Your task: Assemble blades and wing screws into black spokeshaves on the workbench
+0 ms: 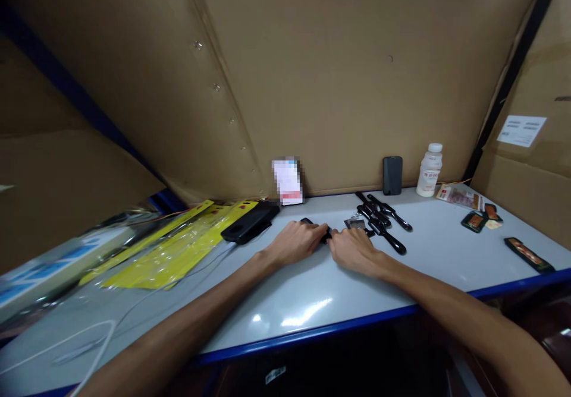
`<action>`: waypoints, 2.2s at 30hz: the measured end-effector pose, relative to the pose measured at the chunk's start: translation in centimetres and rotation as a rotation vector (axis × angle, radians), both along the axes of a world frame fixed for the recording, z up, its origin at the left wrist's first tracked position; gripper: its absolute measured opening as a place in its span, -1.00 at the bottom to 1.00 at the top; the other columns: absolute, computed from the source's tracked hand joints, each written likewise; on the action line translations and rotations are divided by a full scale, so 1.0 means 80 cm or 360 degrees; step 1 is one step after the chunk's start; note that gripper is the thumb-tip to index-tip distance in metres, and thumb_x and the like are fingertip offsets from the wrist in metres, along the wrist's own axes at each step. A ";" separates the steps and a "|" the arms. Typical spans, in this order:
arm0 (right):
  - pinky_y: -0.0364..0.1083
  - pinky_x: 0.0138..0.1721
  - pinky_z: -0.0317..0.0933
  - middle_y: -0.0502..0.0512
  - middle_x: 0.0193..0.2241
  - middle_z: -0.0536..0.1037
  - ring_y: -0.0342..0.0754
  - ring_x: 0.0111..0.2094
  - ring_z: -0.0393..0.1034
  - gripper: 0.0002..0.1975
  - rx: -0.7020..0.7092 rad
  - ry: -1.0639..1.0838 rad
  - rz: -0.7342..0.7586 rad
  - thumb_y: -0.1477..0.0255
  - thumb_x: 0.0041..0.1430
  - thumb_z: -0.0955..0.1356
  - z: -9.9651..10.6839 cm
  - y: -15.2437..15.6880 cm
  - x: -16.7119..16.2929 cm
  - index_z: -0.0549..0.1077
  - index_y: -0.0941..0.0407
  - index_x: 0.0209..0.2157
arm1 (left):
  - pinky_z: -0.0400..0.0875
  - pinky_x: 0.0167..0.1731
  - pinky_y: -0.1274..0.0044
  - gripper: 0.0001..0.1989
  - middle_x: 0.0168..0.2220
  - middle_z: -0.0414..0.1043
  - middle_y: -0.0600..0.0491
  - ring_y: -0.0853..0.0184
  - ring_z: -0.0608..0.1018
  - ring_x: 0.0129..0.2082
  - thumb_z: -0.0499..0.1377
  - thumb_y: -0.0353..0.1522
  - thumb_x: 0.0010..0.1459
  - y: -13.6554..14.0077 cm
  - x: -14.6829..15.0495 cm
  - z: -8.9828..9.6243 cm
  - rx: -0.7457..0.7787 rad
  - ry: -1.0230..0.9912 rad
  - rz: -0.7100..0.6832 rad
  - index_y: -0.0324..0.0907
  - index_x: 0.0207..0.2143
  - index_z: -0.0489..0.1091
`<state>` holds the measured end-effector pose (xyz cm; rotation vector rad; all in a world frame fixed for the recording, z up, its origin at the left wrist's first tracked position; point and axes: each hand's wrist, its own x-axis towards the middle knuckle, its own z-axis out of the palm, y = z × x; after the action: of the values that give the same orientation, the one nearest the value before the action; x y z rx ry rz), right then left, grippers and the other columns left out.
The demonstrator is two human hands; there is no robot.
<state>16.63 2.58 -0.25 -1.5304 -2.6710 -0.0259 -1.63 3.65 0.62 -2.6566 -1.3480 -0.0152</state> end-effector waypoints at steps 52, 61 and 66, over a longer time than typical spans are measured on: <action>0.05 -0.18 0.22 0.39 -0.22 0.61 0.20 -0.20 0.53 -0.58 0.0028 -0.0004 0.0089 0.29 0.43 0.13 -0.007 0.007 0.002 0.49 0.24 -0.05 | 0.22 -0.37 0.50 -0.74 -0.22 0.59 -0.07 0.19 0.60 -0.29 -0.07 -0.29 0.39 0.010 0.000 -0.006 -0.0008 -0.0209 0.0224 -0.12 -0.17 0.39; 0.02 -0.27 0.18 0.37 -0.26 0.61 0.21 -0.24 0.53 -0.59 0.0086 0.0006 0.0121 0.30 0.43 0.13 -0.007 0.006 0.004 0.50 0.24 -0.07 | 0.20 -0.41 0.47 -0.69 -0.35 0.56 -0.11 0.13 0.59 -0.35 -0.10 -0.26 0.40 0.012 0.002 -0.011 -0.0080 -0.0334 0.0386 -0.15 -0.22 0.40; 0.02 -0.26 0.17 0.38 -0.25 0.61 0.20 -0.24 0.52 -0.58 0.0075 0.0006 0.0124 0.30 0.43 0.13 -0.008 0.008 0.004 0.50 0.24 -0.06 | 0.18 -0.43 0.51 -0.68 -0.38 0.55 -0.03 0.23 0.55 -0.36 -0.07 -0.30 0.38 0.019 0.005 -0.017 -0.0160 -0.0484 0.0498 -0.16 -0.33 0.41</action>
<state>16.95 3.19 -0.89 -1.4108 -2.7041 -0.0813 -1.26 5.21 -0.71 -2.5660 -1.8933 -0.3328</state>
